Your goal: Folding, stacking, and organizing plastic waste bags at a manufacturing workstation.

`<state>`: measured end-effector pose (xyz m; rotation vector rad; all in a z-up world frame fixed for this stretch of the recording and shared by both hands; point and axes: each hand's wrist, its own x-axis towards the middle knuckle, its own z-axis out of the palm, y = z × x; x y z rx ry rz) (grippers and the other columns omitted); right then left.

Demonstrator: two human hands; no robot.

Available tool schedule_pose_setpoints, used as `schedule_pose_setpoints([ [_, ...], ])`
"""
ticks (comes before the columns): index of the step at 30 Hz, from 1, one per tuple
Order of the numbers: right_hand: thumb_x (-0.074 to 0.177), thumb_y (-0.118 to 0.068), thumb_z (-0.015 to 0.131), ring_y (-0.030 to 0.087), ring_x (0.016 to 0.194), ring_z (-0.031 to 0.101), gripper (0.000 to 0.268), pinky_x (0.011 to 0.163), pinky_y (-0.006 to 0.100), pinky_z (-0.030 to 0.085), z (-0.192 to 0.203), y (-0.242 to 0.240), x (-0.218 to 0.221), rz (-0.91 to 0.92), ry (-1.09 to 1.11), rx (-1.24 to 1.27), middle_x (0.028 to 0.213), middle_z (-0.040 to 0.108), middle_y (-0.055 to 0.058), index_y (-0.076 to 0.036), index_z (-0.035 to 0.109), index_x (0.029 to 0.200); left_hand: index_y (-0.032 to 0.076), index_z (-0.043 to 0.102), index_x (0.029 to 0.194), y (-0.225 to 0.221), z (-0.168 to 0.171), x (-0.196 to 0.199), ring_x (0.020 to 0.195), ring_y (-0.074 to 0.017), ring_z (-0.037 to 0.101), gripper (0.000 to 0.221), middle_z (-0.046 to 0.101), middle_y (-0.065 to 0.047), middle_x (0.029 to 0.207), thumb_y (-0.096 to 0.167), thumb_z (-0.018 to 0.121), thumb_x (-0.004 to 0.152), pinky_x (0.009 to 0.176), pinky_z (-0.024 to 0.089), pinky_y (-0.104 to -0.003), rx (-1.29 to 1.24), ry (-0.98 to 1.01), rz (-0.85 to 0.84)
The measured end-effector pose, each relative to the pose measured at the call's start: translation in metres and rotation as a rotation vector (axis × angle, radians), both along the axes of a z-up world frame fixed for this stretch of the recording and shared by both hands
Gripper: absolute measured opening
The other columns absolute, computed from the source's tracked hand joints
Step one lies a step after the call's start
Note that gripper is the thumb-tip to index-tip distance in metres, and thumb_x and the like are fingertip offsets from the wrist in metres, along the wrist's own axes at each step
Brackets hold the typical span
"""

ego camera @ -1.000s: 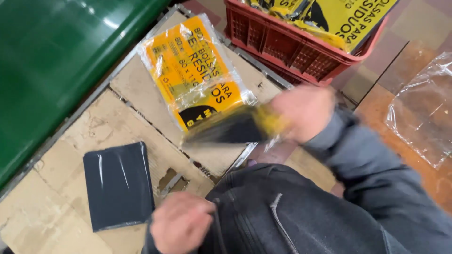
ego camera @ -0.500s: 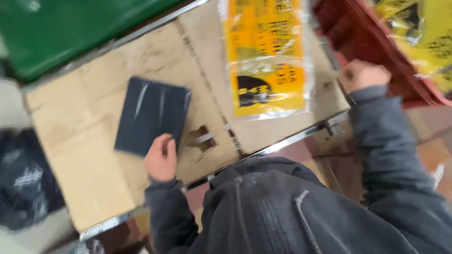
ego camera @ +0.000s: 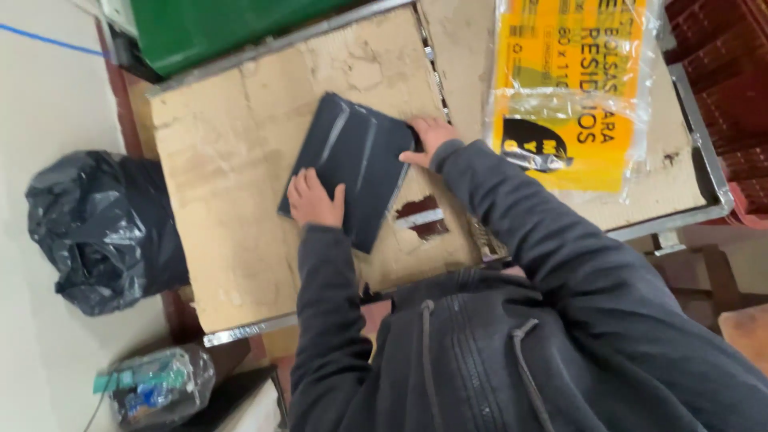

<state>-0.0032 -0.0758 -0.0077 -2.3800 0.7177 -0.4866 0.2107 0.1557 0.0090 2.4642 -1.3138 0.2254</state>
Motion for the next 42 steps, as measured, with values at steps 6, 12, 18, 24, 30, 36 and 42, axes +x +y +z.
schedule_pose_setpoints([
  [6, 0.074, -0.059, 0.082, 0.045, 0.124, 0.054, 0.096, 0.107, 0.049, 0.042, 0.008, 0.011, 0.034, -0.122, 0.237, -0.002, 0.136, 0.058, 0.023, -0.004, 0.048, 0.145, 0.004, 0.057, 0.138, -0.097, -0.021, 0.069, 0.126, -0.0413, 0.051, 0.093, 0.058, -0.019, 0.135, 0.051, 0.090, 0.065, 0.089, 0.044, -0.058, 0.086, 0.257, 0.197],
  [12, 0.063, -0.054, 0.091, 0.045, 0.123, 0.052, 0.111, 0.101, 0.052, 0.038, 0.041, 0.014, 0.002, -0.297, 0.110, 0.021, 0.137, 0.057, 0.023, -0.005, 0.040, 0.148, 0.000, 0.070, 0.098, -0.101, 0.027, 0.048, 0.084, -0.0320, 0.065, 0.033, 0.065, -0.013, 0.092, 0.021, 0.087, 0.079, 0.074, 0.051, -0.039, -0.213, 0.653, -0.509],
  [18, 0.084, -0.026, 0.085, 0.036, 0.106, 0.071, 0.050, 0.091, 0.042, 0.055, 0.052, 0.054, -0.147, -0.172, 0.000, 0.068, 0.109, 0.073, 0.017, -0.016, 0.064, 0.128, 0.005, 0.072, 0.091, -0.101, 0.211, -0.075, 0.082, -0.0297, 0.060, 0.024, 0.060, -0.010, 0.083, 0.015, 0.088, 0.076, 0.073, 0.047, -0.037, -0.235, 0.551, -1.015],
  [24, 0.084, -0.012, 0.077, 0.018, 0.081, 0.074, 0.030, 0.076, 0.033, 0.057, 0.130, 0.158, -0.386, -0.598, -0.017, 0.338, 0.093, 0.079, 0.010, -0.004, 0.074, 0.112, 0.010, 0.066, 0.115, -0.155, 0.124, -0.153, 0.104, -0.0283, 0.067, 0.017, 0.068, -0.008, 0.110, 0.007, 0.057, 0.101, 0.091, 0.053, -0.037, -0.088, 1.455, -1.061],
  [30, 0.095, -0.008, 0.077, 0.014, 0.093, 0.062, 0.019, 0.082, 0.032, 0.050, 0.090, 0.270, -0.528, -1.222, -0.329, 0.649, 0.098, 0.070, 0.004, 0.005, 0.071, 0.108, 0.013, 0.068, 0.104, -0.212, 0.027, -0.248, 0.103, -0.0383, 0.061, 0.045, 0.067, -0.008, 0.105, 0.025, 0.083, 0.063, 0.074, 0.050, -0.057, 0.296, 0.211, -1.338],
  [36, 0.089, -0.010, 0.076, 0.012, 0.092, 0.064, 0.031, 0.082, 0.030, 0.052, 0.065, 0.279, -0.529, -1.248, -0.527, 0.727, 0.106, 0.071, 0.001, 0.002, 0.069, 0.117, 0.014, 0.072, 0.089, -0.254, -0.006, -0.267, 0.096, -0.0331, 0.062, 0.014, 0.069, -0.006, 0.095, 0.027, 0.074, 0.085, 0.082, 0.051, -0.050, 0.463, 0.401, -1.184],
  [42, 0.088, -0.012, 0.077, 0.015, 0.085, 0.066, 0.031, 0.077, 0.033, 0.053, 0.031, 0.230, -0.514, -1.143, -0.420, 0.953, 0.098, 0.074, 0.006, 0.006, 0.072, 0.113, 0.006, 0.069, 0.101, -0.264, 0.022, -0.234, 0.083, -0.0287, 0.069, 0.019, 0.070, -0.009, 0.090, 0.023, 0.064, 0.094, 0.076, 0.054, -0.037, 0.234, 0.974, -1.212],
])
